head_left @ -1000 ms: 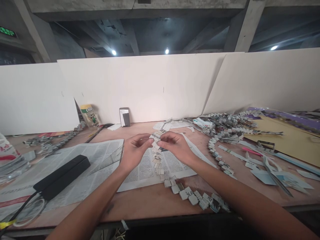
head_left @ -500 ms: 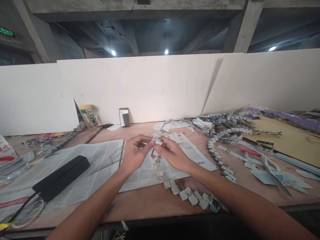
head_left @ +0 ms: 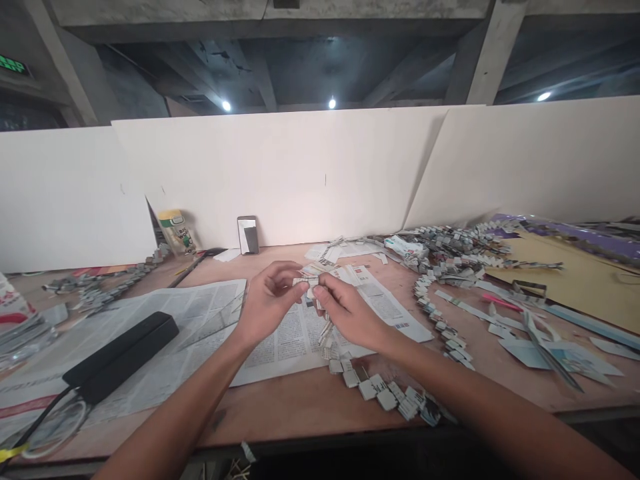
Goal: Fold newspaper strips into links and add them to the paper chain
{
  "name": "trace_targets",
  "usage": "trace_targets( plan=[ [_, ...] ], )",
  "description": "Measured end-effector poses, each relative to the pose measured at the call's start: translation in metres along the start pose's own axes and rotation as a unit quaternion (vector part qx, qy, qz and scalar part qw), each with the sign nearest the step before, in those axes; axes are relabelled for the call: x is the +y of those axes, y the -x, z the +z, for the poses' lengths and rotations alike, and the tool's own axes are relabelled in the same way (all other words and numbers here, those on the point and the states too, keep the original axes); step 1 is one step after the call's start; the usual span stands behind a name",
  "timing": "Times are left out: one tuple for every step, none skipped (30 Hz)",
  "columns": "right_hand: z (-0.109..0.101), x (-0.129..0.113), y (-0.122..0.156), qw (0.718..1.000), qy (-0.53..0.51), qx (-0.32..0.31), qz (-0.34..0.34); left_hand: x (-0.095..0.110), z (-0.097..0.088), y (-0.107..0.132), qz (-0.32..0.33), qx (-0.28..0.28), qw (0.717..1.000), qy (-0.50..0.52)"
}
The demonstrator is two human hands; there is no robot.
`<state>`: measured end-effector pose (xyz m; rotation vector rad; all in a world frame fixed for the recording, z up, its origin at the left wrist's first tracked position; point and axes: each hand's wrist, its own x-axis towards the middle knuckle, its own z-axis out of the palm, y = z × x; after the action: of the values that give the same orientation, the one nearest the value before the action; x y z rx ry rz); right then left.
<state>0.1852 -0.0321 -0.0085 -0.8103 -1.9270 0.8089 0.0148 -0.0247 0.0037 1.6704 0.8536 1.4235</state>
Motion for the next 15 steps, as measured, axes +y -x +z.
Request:
trace_targets(
  plan=[
    [-0.0002, -0.0005, 0.0007, 1.000, 0.017, -0.001, -0.003, 0.0008, -0.0005, -0.0003, -0.005, -0.006, 1.000, -0.006],
    [-0.0002, -0.0009, 0.0015, 1.000, 0.031, -0.002, -0.006, 0.0014, -0.0007, -0.0006, -0.009, -0.010, 1.000, -0.014],
    [0.0001, -0.0012, 0.0022, 0.999, 0.041, -0.003, -0.008, 0.0017, -0.0006, -0.0008, -0.011, -0.010, 1.000, -0.021],
    [0.0006, -0.0012, 0.0028, 0.999, 0.048, -0.004, -0.010, 0.0018, -0.0003, -0.0008, -0.014, -0.010, 1.000, -0.024],
    [0.0011, -0.0011, 0.0032, 0.998, 0.053, -0.006, -0.012, 0.0017, 0.0001, -0.0008, -0.017, -0.007, 1.000, -0.021],
    [0.0016, -0.0008, 0.0034, 0.998, 0.056, -0.007, -0.015, 0.0015, 0.0004, -0.0008, -0.019, -0.003, 1.000, -0.012],
    [0.0020, -0.0003, 0.0036, 0.998, 0.056, -0.009, -0.018, 0.0013, 0.0006, -0.0006, -0.021, 0.000, 1.000, 0.003],
    [0.0023, 0.0001, 0.0035, 0.998, 0.052, -0.010, -0.021, 0.0012, 0.0005, -0.0005, -0.022, 0.002, 1.000, 0.016],
    [0.0024, 0.0006, 0.0034, 0.999, 0.044, -0.009, -0.023, 0.0013, 0.0001, -0.0003, -0.023, -0.001, 0.999, 0.026],
    [0.0022, 0.0009, 0.0032, 0.999, 0.033, -0.008, -0.024, 0.0016, -0.0007, -0.0001, -0.025, -0.009, 0.999, 0.031],
    [0.0019, 0.0010, 0.0030, 1.000, 0.019, -0.008, -0.022, 0.0022, -0.0017, 0.0001, -0.028, -0.022, 0.999, 0.029],
    [0.0013, 0.0009, 0.0028, 1.000, 0.003, -0.009, -0.017, 0.0031, -0.0030, 0.0003, -0.032, -0.038, 0.999, 0.020],
    [0.0006, 0.0007, 0.0025, 1.000, -0.015, -0.011, -0.010, 0.0041, -0.0042, 0.0006, -0.035, -0.052, 0.998, 0.009],
    [-0.0002, 0.0004, 0.0023, 0.999, -0.034, -0.016, -0.001, 0.0051, -0.0053, 0.0008, -0.037, -0.063, 0.997, -0.002],
    [-0.0009, 0.0000, 0.0020, 0.998, -0.052, -0.021, 0.007, 0.0061, -0.0063, 0.0010, -0.039, -0.072, 0.997, -0.008]
  ],
)
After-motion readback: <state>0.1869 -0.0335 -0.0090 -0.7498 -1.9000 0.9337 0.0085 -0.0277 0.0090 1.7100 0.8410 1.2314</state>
